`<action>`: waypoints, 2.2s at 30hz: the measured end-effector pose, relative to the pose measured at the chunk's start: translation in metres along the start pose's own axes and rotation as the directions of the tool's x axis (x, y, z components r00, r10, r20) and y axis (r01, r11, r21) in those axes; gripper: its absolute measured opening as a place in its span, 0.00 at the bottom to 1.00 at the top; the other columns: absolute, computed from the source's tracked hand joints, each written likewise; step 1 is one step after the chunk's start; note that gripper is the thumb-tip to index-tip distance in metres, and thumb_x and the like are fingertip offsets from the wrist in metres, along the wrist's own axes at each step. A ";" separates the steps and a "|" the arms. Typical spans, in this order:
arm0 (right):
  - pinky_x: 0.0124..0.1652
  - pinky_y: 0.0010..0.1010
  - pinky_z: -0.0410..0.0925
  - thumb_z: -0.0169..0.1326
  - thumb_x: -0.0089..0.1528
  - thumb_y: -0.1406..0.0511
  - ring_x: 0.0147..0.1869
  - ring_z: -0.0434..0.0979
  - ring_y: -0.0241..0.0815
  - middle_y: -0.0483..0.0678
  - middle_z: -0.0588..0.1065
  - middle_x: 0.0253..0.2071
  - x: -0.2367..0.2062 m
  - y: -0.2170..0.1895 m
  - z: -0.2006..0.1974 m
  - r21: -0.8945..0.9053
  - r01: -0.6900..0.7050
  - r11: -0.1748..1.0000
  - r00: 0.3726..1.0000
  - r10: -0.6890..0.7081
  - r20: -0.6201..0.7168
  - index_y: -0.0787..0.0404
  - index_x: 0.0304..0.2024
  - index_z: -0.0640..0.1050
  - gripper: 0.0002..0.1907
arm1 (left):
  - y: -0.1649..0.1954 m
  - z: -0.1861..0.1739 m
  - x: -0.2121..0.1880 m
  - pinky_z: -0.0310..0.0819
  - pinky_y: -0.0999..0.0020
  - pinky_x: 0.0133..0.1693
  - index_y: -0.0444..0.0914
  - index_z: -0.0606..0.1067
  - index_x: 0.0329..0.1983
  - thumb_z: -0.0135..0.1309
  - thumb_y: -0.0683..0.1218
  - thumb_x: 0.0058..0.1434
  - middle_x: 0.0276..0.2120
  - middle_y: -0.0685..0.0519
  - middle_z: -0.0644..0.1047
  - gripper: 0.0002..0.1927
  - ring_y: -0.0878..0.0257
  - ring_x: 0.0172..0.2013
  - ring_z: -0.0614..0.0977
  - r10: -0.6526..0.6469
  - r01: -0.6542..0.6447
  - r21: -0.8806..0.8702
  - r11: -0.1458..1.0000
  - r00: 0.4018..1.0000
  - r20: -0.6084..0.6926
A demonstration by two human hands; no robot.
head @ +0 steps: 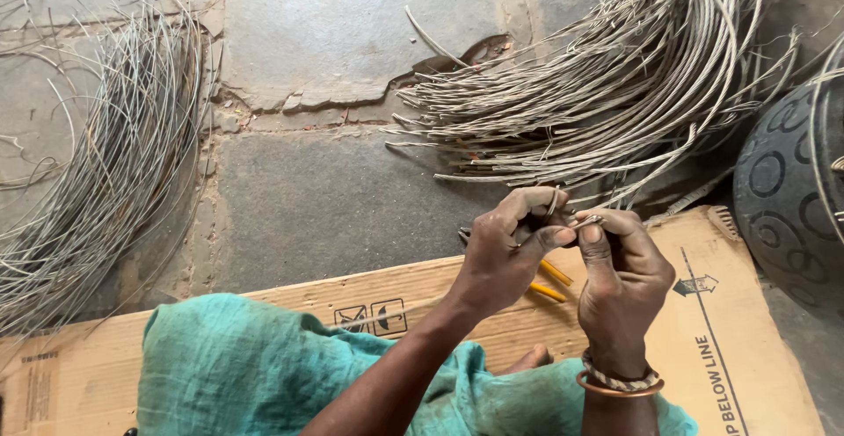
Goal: The person sits on the floor and strips insulation from scrap electrical wire. They pull wire lengths from a pile, twist and separate the outer strands by hand, and use pliers to cut and pull the insulation off, placing processed wire aside.
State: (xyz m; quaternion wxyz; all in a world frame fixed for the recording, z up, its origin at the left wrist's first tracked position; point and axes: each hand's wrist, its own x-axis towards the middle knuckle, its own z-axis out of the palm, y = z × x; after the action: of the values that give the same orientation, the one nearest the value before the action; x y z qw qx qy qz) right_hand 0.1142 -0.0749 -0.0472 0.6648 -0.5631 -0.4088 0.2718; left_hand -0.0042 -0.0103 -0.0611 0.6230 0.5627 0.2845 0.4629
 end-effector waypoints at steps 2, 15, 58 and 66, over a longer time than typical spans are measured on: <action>0.53 0.20 0.68 0.53 0.71 0.74 0.50 0.74 0.32 0.48 0.77 0.46 -0.001 0.005 0.000 0.059 -0.029 0.998 1.000 0.029 0.007 0.70 0.47 0.76 0.03 | -0.004 0.000 -0.002 0.81 0.71 0.46 0.31 0.74 0.56 0.61 0.40 0.66 0.41 0.52 0.80 0.17 0.70 0.43 0.81 -0.037 0.037 -0.017 0.999 0.999 -0.015; 0.47 0.19 0.67 0.52 0.72 0.71 0.45 0.72 0.29 0.45 0.76 0.43 0.000 0.020 -0.001 0.218 -0.230 0.948 0.973 0.218 0.080 0.68 0.48 0.76 0.04 | -0.025 0.003 -0.018 0.75 0.71 0.53 0.31 0.72 0.58 0.59 0.41 0.68 0.46 0.53 0.78 0.18 0.69 0.47 0.78 -0.227 0.194 -0.595 0.780 0.974 0.021; 0.50 0.26 0.73 0.55 0.68 0.75 0.47 0.78 0.38 0.51 0.78 0.42 -0.001 0.009 0.002 0.079 0.093 0.993 0.973 -0.107 0.205 0.69 0.47 0.78 0.05 | -0.033 -0.012 -0.002 0.76 0.72 0.48 0.29 0.74 0.59 0.58 0.42 0.70 0.46 0.51 0.79 0.17 0.68 0.45 0.79 -0.205 0.161 -0.487 0.858 0.978 -0.039; 0.54 0.27 0.72 0.56 0.68 0.78 0.53 0.78 0.39 0.52 0.78 0.49 0.008 0.021 -0.010 0.240 -0.094 0.966 0.980 0.048 0.193 0.72 0.54 0.77 0.11 | -0.021 -0.018 -0.012 0.75 0.73 0.45 0.28 0.71 0.62 0.61 0.44 0.67 0.43 0.53 0.78 0.23 0.69 0.42 0.77 -0.266 0.288 -0.554 0.781 0.956 0.122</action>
State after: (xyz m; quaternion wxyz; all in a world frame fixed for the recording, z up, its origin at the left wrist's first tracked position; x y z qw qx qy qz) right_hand 0.1288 -0.0685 -0.0656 0.6788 -0.4621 -0.4112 0.3956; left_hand -0.0196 -0.0122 -0.0871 0.8279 0.3128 0.2022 0.4194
